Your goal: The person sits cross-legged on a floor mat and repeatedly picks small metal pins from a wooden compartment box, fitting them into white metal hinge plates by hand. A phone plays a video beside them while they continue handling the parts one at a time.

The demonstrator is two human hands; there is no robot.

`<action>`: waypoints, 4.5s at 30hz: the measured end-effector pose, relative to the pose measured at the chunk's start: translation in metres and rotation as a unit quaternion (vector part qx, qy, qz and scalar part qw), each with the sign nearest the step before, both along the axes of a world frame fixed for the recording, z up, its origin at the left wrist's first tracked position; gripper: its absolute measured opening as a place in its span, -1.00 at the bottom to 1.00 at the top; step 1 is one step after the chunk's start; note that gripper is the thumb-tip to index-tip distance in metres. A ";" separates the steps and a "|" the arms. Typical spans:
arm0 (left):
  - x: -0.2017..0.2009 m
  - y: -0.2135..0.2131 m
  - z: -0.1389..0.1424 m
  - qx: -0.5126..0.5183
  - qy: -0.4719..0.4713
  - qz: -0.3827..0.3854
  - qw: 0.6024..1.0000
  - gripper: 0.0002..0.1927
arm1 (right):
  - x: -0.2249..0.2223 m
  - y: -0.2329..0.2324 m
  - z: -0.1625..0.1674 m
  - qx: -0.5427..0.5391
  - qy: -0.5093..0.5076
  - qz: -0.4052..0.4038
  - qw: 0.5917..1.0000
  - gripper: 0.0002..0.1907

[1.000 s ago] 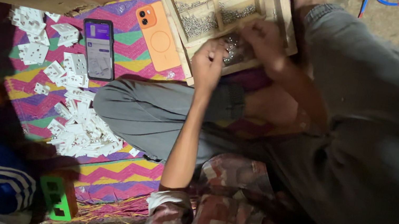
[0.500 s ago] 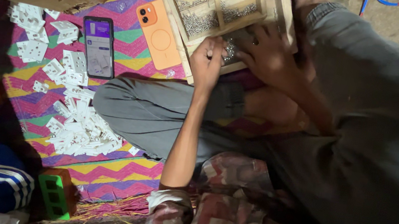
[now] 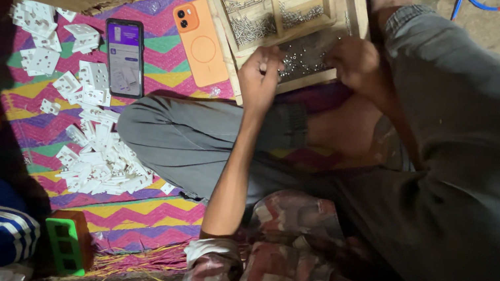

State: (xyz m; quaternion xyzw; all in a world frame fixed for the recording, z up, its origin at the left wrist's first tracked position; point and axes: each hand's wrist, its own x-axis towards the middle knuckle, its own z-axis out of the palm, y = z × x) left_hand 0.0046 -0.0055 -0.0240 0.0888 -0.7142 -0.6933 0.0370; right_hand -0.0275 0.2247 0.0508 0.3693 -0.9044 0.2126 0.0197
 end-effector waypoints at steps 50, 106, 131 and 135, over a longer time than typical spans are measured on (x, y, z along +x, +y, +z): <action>0.013 0.015 0.048 -0.275 0.133 -0.055 0.951 -0.89 | 0.006 -0.025 -0.027 -0.303 -0.368 -0.093 0.874 -0.68; 0.010 0.015 0.041 -0.246 0.150 -0.032 0.957 -0.93 | 0.002 -0.020 -0.060 -0.380 -0.358 -0.100 0.847 -0.72; 0.012 0.013 0.007 -0.048 -0.031 -0.007 0.998 -0.87 | 0.008 -0.035 -0.043 -0.347 -0.364 -0.088 0.860 -0.77; 0.012 0.013 0.005 -0.050 0.013 0.005 0.999 -0.90 | 0.009 -0.036 -0.036 -0.346 -0.361 -0.099 0.860 -0.73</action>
